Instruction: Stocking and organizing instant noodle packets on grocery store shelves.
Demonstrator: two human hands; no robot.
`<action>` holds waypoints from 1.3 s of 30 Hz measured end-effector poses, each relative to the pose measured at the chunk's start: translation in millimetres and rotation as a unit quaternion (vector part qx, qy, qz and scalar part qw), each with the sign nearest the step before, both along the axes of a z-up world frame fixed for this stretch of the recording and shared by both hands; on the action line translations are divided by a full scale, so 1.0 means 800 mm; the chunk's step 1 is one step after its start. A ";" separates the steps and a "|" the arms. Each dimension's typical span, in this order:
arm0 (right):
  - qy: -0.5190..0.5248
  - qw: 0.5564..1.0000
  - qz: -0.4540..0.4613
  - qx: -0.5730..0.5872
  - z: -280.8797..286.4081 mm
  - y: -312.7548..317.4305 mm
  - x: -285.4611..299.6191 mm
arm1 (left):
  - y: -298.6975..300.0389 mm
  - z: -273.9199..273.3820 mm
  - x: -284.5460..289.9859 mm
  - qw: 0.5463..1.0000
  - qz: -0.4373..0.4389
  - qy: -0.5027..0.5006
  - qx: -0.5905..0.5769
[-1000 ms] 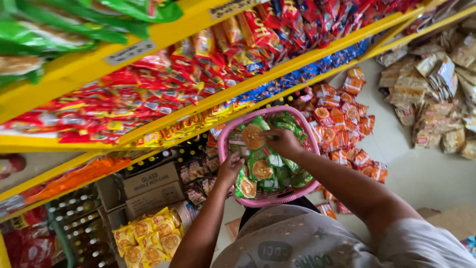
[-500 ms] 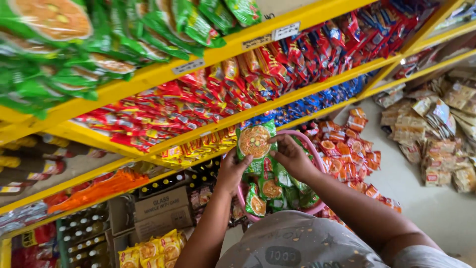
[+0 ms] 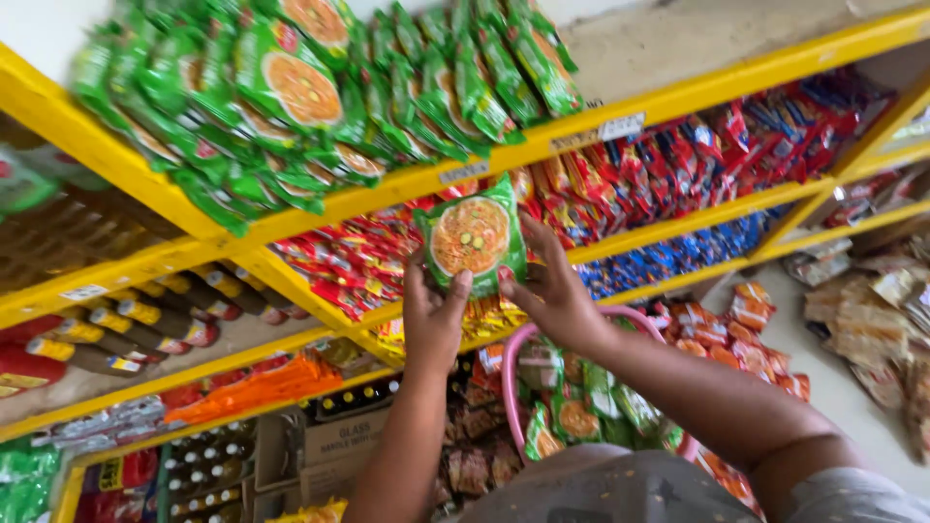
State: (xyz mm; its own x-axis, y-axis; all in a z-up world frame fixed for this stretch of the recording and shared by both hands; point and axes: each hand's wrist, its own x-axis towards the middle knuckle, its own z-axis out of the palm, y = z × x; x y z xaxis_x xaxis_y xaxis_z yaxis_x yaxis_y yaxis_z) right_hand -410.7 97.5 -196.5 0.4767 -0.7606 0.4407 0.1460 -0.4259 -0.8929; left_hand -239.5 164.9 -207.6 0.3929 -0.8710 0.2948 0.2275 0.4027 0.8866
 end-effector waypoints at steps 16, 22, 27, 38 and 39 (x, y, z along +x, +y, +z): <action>0.010 0.865 -0.183 -0.467 0.241 -0.109 0.171 | -0.066 0.220 0.116 0.882 0.307 -0.355 -0.044; 0.065 0.900 -0.114 -0.415 0.164 -0.176 0.282 | -0.145 0.202 0.170 0.773 0.472 -0.415 -0.086; 0.117 0.928 -0.003 -0.354 0.179 -0.173 0.282 | -0.138 0.188 0.184 0.815 0.422 -0.394 -0.048; 0.178 0.887 -0.038 -0.425 0.133 -0.219 0.315 | -0.113 0.193 0.160 0.711 0.389 -0.584 -0.037; 0.168 0.848 -0.051 -0.500 0.108 -0.242 0.324 | -0.120 0.185 0.157 0.715 0.383 -0.585 -0.019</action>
